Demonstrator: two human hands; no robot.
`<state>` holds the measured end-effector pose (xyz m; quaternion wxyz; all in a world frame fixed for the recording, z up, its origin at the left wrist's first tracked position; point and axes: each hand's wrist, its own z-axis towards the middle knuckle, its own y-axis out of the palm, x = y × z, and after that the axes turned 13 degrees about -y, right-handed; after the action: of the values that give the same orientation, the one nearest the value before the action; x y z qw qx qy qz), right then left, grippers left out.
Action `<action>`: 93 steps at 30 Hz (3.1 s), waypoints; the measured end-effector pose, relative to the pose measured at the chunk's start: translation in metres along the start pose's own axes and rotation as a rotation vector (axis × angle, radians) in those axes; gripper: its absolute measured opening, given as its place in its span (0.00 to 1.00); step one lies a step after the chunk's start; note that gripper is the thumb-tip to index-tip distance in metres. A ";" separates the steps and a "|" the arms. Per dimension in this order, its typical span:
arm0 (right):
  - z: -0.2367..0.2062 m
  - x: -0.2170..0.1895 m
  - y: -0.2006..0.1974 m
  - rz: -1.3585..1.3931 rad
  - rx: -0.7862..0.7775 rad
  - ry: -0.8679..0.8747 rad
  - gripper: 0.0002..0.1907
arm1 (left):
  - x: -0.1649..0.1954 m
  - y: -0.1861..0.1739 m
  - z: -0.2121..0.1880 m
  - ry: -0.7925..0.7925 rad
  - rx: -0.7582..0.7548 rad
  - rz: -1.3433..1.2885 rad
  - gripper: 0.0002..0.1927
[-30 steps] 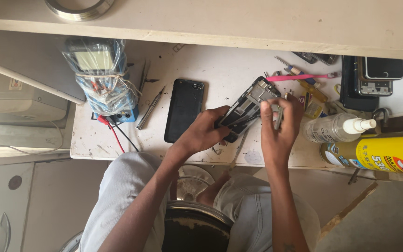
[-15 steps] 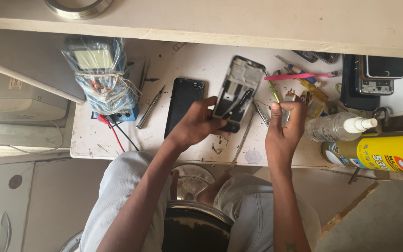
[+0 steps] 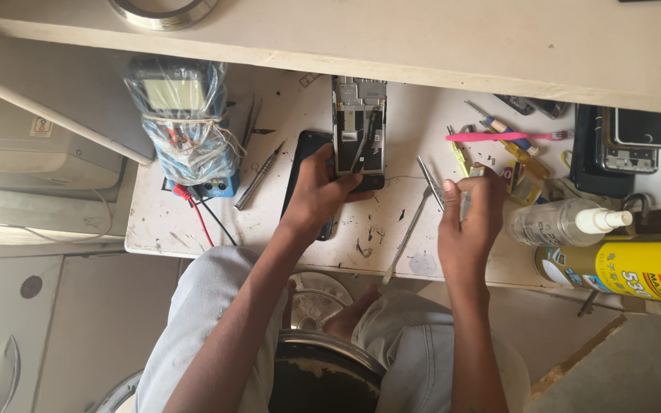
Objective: The person sits at a cluttered repair bench and works on a disassembled smartphone, prying at its frame and handling internal components by hand. They use a screwdriver on the phone, reposition the chassis repeatedly, then fit the back cover onto the phone body and press it closed.
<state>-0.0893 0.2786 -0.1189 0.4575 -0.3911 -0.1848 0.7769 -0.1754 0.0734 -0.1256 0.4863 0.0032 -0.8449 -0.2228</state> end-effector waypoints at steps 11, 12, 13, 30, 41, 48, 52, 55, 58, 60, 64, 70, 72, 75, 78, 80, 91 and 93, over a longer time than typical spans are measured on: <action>0.014 -0.029 -0.006 0.186 -0.046 0.109 0.07 | 0.006 0.008 -0.007 0.082 0.148 0.203 0.15; 0.015 -0.029 -0.007 0.198 -0.031 0.120 0.09 | 0.006 0.008 -0.007 0.086 0.148 0.206 0.15; 0.015 -0.029 -0.009 0.234 -0.015 0.118 0.11 | 0.005 0.008 -0.007 0.089 0.142 0.208 0.14; 0.009 -0.066 0.009 0.220 -0.119 -0.062 0.23 | -0.019 0.007 0.000 0.098 -0.159 -0.040 0.19; 0.005 -0.061 0.013 0.162 -0.037 -0.062 0.21 | -0.022 0.017 -0.006 -0.014 -0.222 0.168 0.21; 0.003 -0.051 0.014 0.147 -0.119 -0.015 0.26 | -0.030 0.020 -0.002 0.012 -0.240 0.253 0.20; 0.003 -0.031 0.004 0.286 -0.323 -0.114 0.39 | -0.027 0.016 -0.003 -0.014 -0.205 0.280 0.25; 0.002 -0.018 -0.003 0.413 -0.466 -0.161 0.44 | -0.027 0.015 -0.006 -0.048 -0.205 0.219 0.20; 0.003 -0.012 -0.007 0.414 -0.473 -0.124 0.42 | -0.027 0.018 -0.006 -0.018 -0.229 0.205 0.20; 0.005 -0.012 -0.005 0.383 -0.441 -0.084 0.44 | -0.026 0.019 -0.005 -0.020 -0.186 0.299 0.20; 0.009 -0.018 -0.003 0.306 -0.345 -0.017 0.43 | -0.023 0.019 -0.004 -0.027 -0.237 0.340 0.24; 0.012 -0.016 -0.006 0.404 -0.336 0.007 0.35 | -0.019 0.015 -0.006 -0.039 -0.309 0.317 0.24; 0.012 -0.013 -0.007 0.434 -0.381 -0.029 0.34 | -0.018 0.014 -0.007 -0.100 -0.310 0.285 0.24; 0.011 -0.011 -0.009 0.376 -0.393 -0.051 0.33 | -0.015 0.016 -0.008 -0.141 -0.307 0.251 0.26; 0.012 -0.011 -0.010 0.323 -0.329 -0.054 0.35 | -0.012 0.019 -0.010 -0.149 -0.401 0.149 0.25; 0.013 -0.011 -0.011 0.316 -0.324 -0.022 0.35 | -0.010 0.019 -0.011 -0.143 -0.432 0.129 0.25; 0.011 -0.003 -0.011 0.411 -0.415 -0.067 0.28 | -0.012 0.018 -0.010 -0.233 -0.388 0.181 0.21; 0.009 -0.003 -0.012 0.425 -0.420 -0.038 0.27 | -0.013 0.020 -0.010 -0.248 -0.386 0.167 0.22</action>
<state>-0.0887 0.2832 -0.1043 0.1900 -0.4927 -0.2640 0.8071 -0.1559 0.0906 -0.1241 0.3872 -0.1870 -0.8372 -0.3379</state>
